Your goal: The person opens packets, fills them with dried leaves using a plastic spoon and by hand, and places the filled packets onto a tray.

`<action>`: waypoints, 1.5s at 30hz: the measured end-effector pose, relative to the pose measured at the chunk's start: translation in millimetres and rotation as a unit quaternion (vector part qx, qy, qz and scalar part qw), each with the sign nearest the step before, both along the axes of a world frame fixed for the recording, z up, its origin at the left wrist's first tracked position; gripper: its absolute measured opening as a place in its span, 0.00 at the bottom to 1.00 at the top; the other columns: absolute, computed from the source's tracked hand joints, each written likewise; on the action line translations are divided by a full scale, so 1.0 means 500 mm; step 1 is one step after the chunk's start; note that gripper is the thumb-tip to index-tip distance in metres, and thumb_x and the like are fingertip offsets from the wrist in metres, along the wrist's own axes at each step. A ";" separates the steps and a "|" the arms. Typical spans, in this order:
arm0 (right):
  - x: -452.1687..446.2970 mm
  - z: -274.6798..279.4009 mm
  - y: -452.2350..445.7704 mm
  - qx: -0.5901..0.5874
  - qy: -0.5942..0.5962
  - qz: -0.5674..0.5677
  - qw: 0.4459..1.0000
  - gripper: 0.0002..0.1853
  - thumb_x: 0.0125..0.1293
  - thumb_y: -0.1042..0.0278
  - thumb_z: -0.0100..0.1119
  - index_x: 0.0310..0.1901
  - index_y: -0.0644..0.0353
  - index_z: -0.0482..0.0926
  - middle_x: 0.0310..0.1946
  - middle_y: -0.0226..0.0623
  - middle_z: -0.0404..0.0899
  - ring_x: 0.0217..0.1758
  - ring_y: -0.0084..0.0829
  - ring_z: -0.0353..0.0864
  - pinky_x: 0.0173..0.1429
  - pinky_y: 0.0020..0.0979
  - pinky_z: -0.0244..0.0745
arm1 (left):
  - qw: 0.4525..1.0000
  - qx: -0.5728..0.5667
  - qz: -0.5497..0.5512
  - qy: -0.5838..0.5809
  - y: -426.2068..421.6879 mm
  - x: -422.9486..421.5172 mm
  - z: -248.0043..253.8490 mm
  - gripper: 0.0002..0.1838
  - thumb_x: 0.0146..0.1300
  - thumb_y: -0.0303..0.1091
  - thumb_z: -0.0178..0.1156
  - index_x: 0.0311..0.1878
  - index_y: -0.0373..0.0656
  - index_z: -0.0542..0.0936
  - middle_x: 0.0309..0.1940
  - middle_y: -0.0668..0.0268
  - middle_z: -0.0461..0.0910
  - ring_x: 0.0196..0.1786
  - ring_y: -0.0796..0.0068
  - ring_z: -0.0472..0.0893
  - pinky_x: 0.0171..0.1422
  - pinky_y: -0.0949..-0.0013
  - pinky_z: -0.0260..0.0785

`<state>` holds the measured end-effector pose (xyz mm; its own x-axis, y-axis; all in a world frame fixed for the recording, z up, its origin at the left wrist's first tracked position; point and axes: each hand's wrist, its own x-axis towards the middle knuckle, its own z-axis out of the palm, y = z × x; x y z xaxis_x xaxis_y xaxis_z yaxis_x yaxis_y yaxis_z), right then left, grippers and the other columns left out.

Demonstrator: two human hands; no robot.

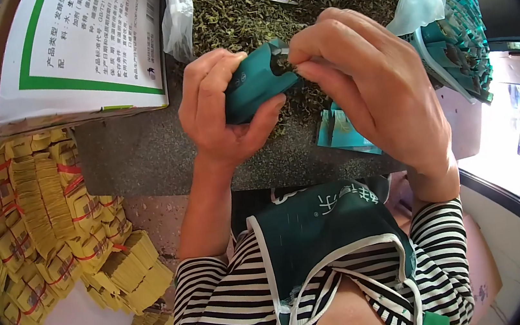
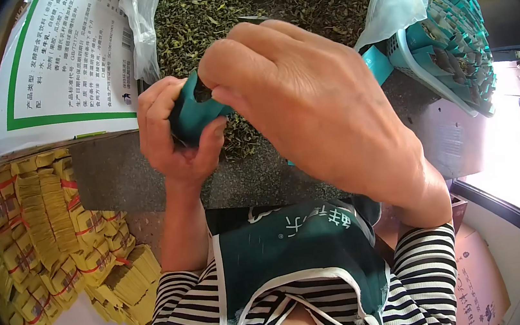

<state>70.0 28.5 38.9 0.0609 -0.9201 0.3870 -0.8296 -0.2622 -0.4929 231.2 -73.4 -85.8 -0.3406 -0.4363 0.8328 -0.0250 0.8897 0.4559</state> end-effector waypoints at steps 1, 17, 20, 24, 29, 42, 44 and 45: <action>0.002 0.006 0.001 -0.013 0.026 -0.002 1.000 0.08 0.61 0.79 0.64 0.42 0.64 0.78 0.35 0.41 0.76 0.35 0.43 0.77 0.40 0.37 0.74 | 1.000 0.005 0.002 0.006 -0.001 0.001 0.003 0.29 0.52 0.43 0.77 0.51 0.35 0.78 0.45 0.52 0.81 0.45 0.54 0.83 0.47 0.59 0.79; -0.012 0.039 0.029 -0.144 0.076 -0.065 0.984 0.11 0.60 0.86 0.62 0.44 0.66 0.84 0.39 0.42 0.82 0.40 0.32 0.81 0.43 0.27 0.76 | 0.937 0.296 -0.141 0.117 0.012 0.013 0.000 0.28 0.61 0.47 0.72 0.53 0.33 0.78 0.48 0.60 0.78 0.44 0.75 0.76 0.46 0.71 0.70; -0.024 0.041 0.031 -0.147 0.003 -0.019 0.989 0.10 0.61 0.86 0.59 0.44 0.69 0.83 0.38 0.43 0.83 0.41 0.33 0.82 0.45 0.28 0.75 | 0.899 0.371 -0.210 0.100 0.021 0.015 0.006 0.29 0.65 0.50 0.69 0.54 0.32 0.77 0.50 0.63 0.76 0.43 0.81 0.73 0.45 0.75 0.67; -0.025 0.040 0.029 -0.156 -0.044 -0.003 0.987 0.09 0.61 0.85 0.59 0.43 0.71 0.82 0.36 0.42 0.83 0.40 0.33 0.82 0.44 0.28 0.75 | 0.870 0.424 -0.228 0.104 0.033 0.011 0.007 0.29 0.65 0.50 0.68 0.55 0.32 0.77 0.52 0.62 0.76 0.46 0.78 0.75 0.49 0.73 0.68; -0.027 0.052 0.021 -0.044 0.006 0.045 0.998 0.09 0.56 0.82 0.64 0.40 0.68 0.84 0.34 0.43 0.82 0.36 0.34 0.80 0.39 0.30 0.74 | 0.877 0.388 -0.262 0.107 0.031 0.013 0.010 0.28 0.66 0.48 0.68 0.56 0.32 0.77 0.53 0.57 0.77 0.51 0.72 0.77 0.55 0.69 0.70; -0.027 0.029 0.050 -0.143 -0.094 0.030 0.985 0.11 0.57 0.80 0.64 0.43 0.66 0.85 0.32 0.44 0.80 0.31 0.29 0.76 0.35 0.28 0.70 | 0.833 0.453 -0.293 0.125 0.043 0.011 0.016 0.35 0.61 0.43 0.73 0.66 0.34 0.72 0.55 0.63 0.77 0.51 0.78 0.78 0.56 0.71 0.71; -0.030 0.016 0.070 -0.176 -0.047 -0.046 0.982 0.09 0.57 0.81 0.64 0.41 0.67 0.84 0.31 0.43 0.79 0.31 0.31 0.75 0.35 0.28 0.70 | 0.823 0.465 -0.281 0.164 0.044 0.001 0.027 0.37 0.56 0.34 0.77 0.67 0.34 0.71 0.56 0.64 0.77 0.52 0.78 0.78 0.58 0.70 0.72; -0.033 0.010 0.078 -0.180 -0.047 -0.050 0.981 0.09 0.57 0.81 0.64 0.41 0.67 0.84 0.31 0.43 0.79 0.31 0.31 0.75 0.35 0.28 0.70 | 0.824 0.463 -0.285 0.160 0.044 0.003 0.023 0.37 0.56 0.34 0.77 0.67 0.34 0.71 0.56 0.64 0.77 0.52 0.78 0.78 0.58 0.70 0.72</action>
